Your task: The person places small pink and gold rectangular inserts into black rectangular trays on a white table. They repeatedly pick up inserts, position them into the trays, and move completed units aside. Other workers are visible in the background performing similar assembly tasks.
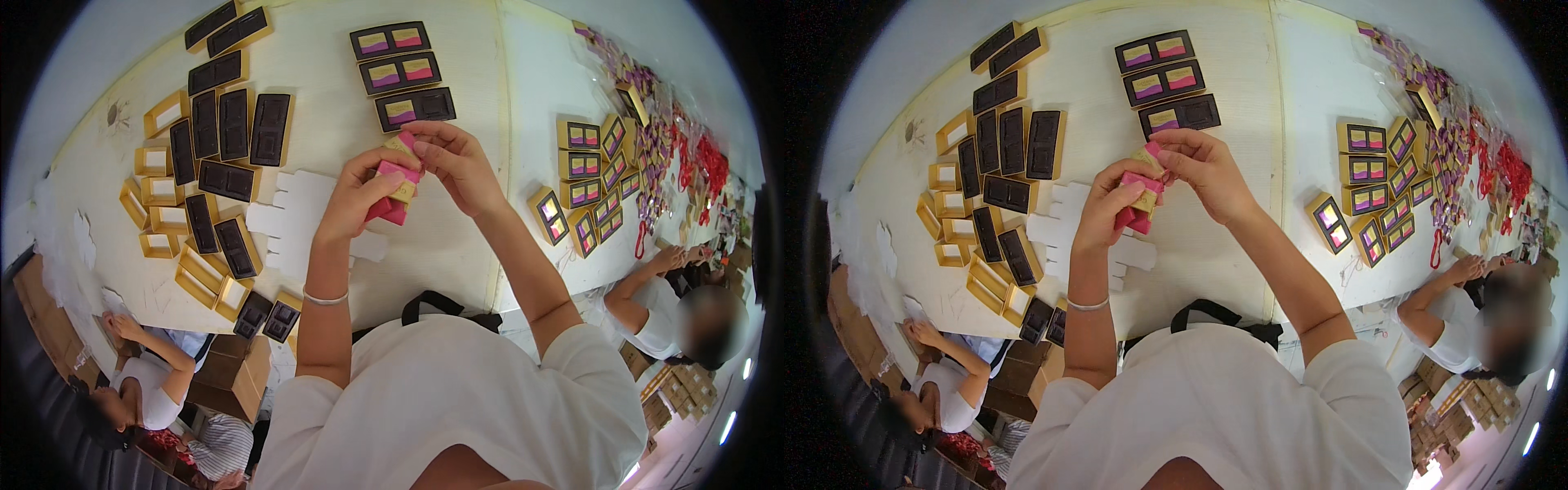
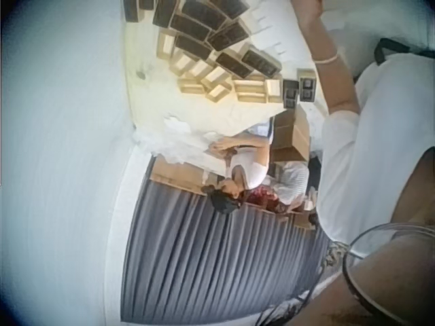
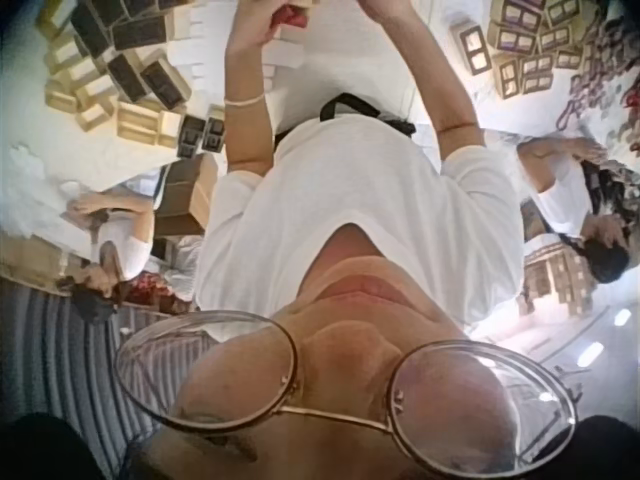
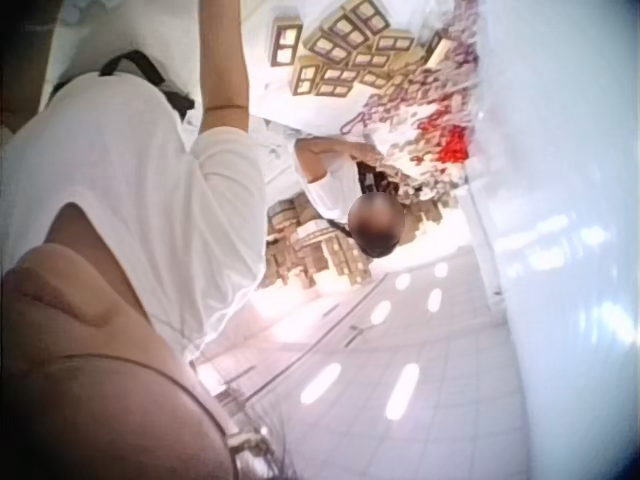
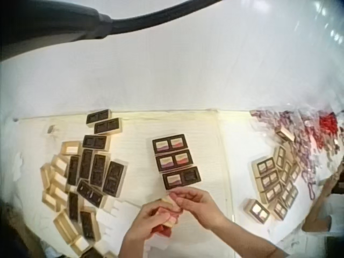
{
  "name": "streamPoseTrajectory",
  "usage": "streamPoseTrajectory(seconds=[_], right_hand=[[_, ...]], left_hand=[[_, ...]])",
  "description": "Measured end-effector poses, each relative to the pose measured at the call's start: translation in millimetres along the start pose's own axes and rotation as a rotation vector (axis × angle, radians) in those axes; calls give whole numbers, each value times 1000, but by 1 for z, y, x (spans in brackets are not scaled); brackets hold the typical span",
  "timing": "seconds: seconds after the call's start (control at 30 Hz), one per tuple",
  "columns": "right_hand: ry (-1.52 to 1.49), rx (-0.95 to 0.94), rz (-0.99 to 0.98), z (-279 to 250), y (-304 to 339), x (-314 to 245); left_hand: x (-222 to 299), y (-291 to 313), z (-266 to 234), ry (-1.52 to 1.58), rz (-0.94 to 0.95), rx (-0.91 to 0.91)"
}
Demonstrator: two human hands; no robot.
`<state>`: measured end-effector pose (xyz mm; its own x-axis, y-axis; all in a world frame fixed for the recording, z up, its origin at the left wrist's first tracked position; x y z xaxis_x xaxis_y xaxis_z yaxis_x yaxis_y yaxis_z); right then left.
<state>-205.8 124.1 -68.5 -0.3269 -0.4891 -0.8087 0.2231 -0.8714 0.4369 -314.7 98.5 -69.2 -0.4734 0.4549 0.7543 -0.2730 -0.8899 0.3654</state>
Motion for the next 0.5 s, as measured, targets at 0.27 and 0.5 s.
streamPoseTrajectory(seconds=[0.27, 0.5], right_hand=[[-117, 305, -164, -20, 3, -8], [161, 552, -332, -73, -45, -5]], left_hand=[[-9, -4, -16, 68, 139, 369], [-27, -2, -59, 7, -5, 579]])
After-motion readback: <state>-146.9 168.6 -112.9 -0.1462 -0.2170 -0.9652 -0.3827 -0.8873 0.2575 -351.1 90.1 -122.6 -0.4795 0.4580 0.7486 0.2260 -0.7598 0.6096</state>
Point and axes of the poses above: each hand's wrist, its own y-axis away from the middle knuckle, its own z-axis out of the palm, x = y × z, the point moved 8 cm from there along -y, towards the middle knuckle, and after that the axes turned 9 degrees about x, right-handed, at the moved point
